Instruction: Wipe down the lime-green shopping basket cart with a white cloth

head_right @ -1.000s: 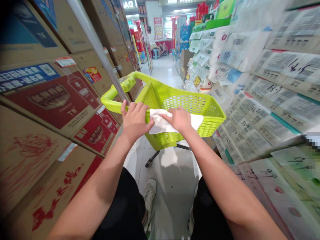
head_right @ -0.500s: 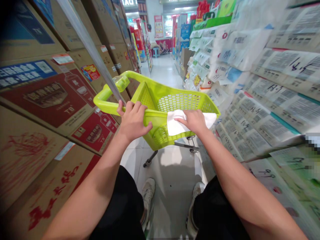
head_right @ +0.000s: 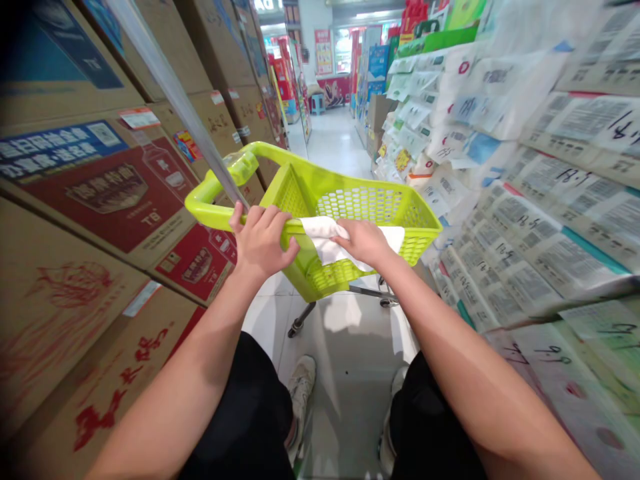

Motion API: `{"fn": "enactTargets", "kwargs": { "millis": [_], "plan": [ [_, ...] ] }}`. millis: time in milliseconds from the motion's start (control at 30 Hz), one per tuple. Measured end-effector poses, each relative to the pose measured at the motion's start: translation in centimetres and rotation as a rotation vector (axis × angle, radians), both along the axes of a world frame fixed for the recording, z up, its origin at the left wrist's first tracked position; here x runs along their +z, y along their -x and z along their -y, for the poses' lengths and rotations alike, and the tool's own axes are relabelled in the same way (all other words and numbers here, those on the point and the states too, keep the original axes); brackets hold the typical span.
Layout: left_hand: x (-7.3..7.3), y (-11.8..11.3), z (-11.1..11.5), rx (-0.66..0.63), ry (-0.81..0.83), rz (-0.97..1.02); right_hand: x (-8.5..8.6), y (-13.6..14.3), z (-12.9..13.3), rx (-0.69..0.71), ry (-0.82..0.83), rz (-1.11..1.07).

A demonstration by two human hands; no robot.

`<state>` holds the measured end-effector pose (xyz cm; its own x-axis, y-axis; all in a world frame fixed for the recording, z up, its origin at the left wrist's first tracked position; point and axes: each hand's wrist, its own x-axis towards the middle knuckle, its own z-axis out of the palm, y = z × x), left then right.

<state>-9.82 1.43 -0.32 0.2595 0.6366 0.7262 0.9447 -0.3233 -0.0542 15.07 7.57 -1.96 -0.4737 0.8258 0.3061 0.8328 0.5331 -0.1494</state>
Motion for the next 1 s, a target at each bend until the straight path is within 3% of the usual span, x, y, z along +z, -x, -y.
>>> {"fn": "enactTargets", "kwargs": {
  "millis": [133, 267, 433, 533, 667, 867, 1000],
  "plan": [
    [-0.3, -0.5, 0.3, 0.021, -0.018, 0.031, -0.7, 0.2, 0.9, -0.148, -0.076, 0.044],
    [-0.5, -2.1, 0.6, 0.036, 0.011, 0.086, -0.1, 2.1, 1.8, -0.311, -0.063, 0.072],
    [-0.3, -3.1, 0.6, 0.015, 0.050, 0.084, 1.3, 4.4, 2.4, -0.231, -0.064, 0.004],
    [-0.4, -2.8, 0.3, 0.021, 0.031, 0.074, 1.3, 4.2, 2.3, -0.172, -0.079, -0.004],
    [-0.5, -1.6, -0.5, 0.041, -0.001, 0.085, 0.3, -0.1, 1.1, -0.207, -0.047, 0.072],
    [-0.4, -0.6, -1.7, 0.081, -0.031, 0.167, -1.9, -9.7, -1.1, -0.487, 0.006, 0.113],
    [-0.3, -1.1, -2.4, 0.100, -0.037, 0.229, -2.4, -10.3, -1.1, -0.512, -0.013, 0.102]
  ]
}}
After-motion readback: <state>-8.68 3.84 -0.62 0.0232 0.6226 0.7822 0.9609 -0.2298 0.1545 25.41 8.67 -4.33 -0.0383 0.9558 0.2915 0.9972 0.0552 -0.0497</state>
